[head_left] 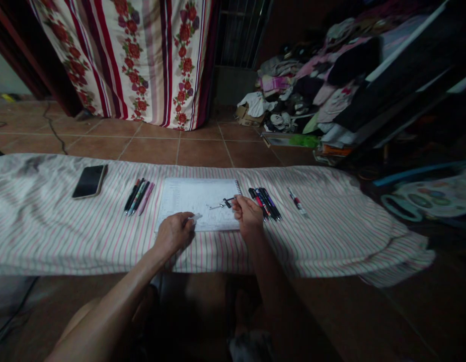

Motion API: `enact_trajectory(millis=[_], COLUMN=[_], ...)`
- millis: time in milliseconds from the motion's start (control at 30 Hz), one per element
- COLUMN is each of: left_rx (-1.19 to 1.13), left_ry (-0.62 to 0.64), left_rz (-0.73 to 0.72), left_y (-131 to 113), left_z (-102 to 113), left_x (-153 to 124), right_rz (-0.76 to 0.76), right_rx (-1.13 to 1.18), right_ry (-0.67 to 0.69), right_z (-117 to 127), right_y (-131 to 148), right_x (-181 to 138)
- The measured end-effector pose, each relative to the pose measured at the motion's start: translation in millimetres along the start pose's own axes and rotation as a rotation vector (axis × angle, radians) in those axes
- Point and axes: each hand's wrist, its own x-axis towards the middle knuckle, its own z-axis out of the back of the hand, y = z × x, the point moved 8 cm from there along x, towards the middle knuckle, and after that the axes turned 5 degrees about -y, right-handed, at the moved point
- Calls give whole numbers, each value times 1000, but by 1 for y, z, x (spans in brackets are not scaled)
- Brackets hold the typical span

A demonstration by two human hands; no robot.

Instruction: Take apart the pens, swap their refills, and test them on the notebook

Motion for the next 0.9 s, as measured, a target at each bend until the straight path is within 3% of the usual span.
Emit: enact_trajectory(millis=[700,900], left_rx=[29,33], left_ry=[-25,-44], left_rz=[24,40], left_y=[8,10], left_z=[7,13], left_x=[-1,0], right_rz=[132,263], right_rx=[-167,-423], right_ry=[206,278], right_z=[-61,-67], right_y=[-46,-44], right_x=[-22,-28])
